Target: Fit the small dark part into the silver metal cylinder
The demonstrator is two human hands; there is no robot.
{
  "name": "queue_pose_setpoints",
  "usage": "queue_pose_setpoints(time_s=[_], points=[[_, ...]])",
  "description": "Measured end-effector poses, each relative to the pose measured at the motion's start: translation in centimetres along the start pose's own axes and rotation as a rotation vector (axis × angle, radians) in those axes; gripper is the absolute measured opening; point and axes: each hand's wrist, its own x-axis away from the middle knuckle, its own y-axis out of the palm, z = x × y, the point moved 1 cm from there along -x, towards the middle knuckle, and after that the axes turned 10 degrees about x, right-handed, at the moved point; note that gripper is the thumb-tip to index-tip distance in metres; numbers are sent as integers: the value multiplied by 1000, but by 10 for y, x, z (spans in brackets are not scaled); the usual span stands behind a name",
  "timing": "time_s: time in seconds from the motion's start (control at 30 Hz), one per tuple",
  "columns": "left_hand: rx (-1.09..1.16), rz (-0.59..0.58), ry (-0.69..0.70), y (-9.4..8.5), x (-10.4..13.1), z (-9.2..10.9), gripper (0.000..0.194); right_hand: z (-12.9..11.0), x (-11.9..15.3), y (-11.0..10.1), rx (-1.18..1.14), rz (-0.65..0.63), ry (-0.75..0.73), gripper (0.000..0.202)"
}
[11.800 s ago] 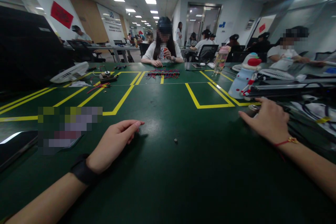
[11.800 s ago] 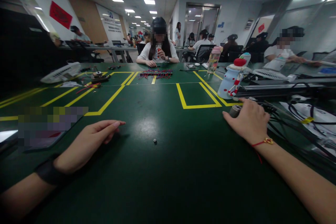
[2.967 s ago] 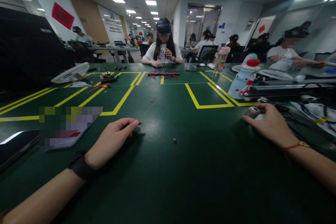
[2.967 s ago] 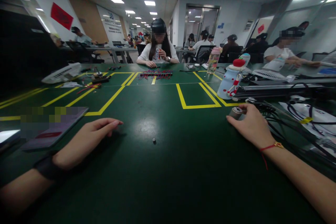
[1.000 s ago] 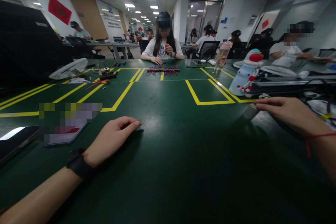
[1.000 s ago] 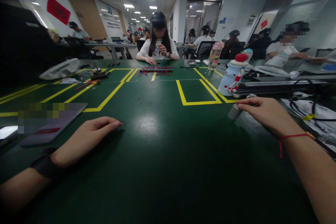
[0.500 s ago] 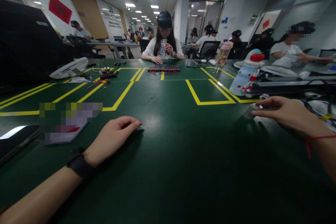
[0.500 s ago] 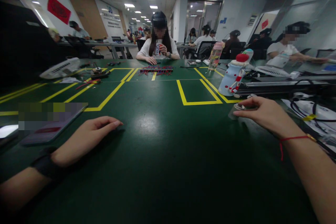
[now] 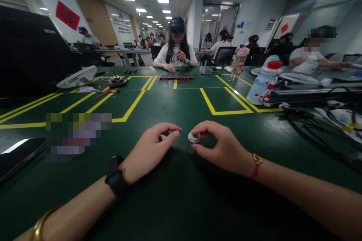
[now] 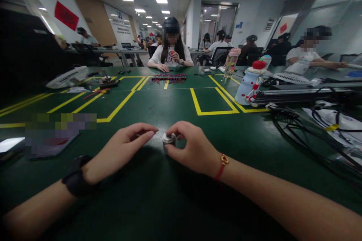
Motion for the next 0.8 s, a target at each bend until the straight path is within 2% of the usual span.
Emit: queue_pose_setpoints(time_s=[0.13, 0.3, 0.47, 0.57, 0.67, 0.8], points=[[73, -23, 76, 12, 4, 8, 22, 0, 2, 17, -42, -12, -6, 26], [-17, -4, 202, 18, 1, 15, 16, 10, 8, 25, -207, -41, 129, 58], [-58, 99, 225, 12, -4, 20, 14, 10, 8, 21, -140, -81, 132, 42], [-100, 129, 171, 5, -2, 12, 17, 12, 9, 14, -38, -59, 130, 35], [-162, 34, 108, 8, 0, -4, 16, 15, 10, 11, -7, -51, 146, 32], [-208, -74, 81, 23, -1, -17, 17, 14, 11, 13, -32, -54, 148, 33]])
